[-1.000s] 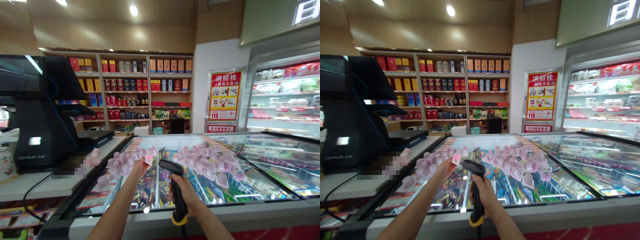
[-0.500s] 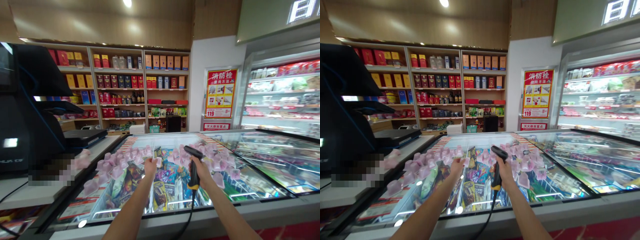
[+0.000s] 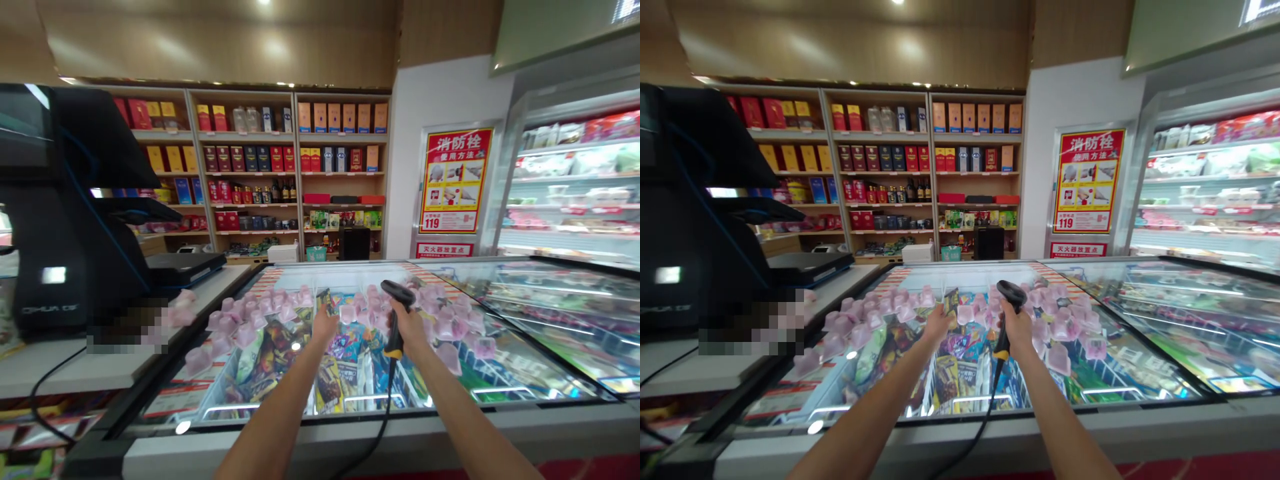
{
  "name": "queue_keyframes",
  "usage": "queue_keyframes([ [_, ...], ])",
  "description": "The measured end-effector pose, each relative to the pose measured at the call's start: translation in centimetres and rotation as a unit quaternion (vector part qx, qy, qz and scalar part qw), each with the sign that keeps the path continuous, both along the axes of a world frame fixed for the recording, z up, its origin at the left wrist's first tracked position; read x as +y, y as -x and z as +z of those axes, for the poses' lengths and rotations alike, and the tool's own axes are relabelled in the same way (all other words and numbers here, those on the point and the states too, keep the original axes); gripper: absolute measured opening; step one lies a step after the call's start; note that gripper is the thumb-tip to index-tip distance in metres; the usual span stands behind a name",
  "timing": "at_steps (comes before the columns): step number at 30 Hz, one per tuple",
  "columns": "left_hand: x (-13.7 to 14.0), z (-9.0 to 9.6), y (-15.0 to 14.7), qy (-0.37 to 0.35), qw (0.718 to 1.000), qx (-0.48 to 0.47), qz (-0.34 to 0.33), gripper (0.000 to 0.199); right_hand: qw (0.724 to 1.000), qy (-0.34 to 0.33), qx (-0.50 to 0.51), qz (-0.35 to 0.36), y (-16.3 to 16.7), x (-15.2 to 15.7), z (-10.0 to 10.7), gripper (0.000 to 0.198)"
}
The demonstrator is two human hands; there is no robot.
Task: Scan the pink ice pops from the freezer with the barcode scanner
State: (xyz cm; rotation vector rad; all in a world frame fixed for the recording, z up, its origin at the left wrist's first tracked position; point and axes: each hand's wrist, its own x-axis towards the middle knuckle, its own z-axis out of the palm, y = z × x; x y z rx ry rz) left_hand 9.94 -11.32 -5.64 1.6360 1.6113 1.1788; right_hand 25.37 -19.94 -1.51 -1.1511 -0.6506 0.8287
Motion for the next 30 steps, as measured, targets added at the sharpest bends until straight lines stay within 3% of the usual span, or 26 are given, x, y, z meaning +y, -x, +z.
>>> queue_keyframes([
  [7, -0.4, 1.2, 8.0, -0.069, 0.992, 0.072, 0.082, 0.035, 0.996, 0.011, 0.002, 0.092, 3.2, -2.5, 0.6, 0.027],
  [13, 2.5, 1.2, 10.1, -0.048, 0.996, 0.053, 0.046, 0.032, 0.986, 0.006, -0.013, 0.168, 3.9, -3.3, -0.3, 0.033],
  [20, 3.5, 1.5, 11.9, 0.054, 0.992, -0.113, 0.033, 0.031, 0.972, 0.021, 0.035, 0.231, 6.1, -4.0, 0.0, 0.03],
  [26, 1.4, 3.8, 13.7, 0.08, 0.943, -0.324, 0.004, 0.027, 0.95, 0.026, 0.077, 0.3, 9.0, -4.9, 0.0, 0.03],
  [30, 0.1, 4.4, 13.9, 0.078, 0.918, -0.389, -0.015, 0.027, 0.94, 0.013, 0.075, 0.332, 10.3, -5.6, 0.5, 0.03],
])
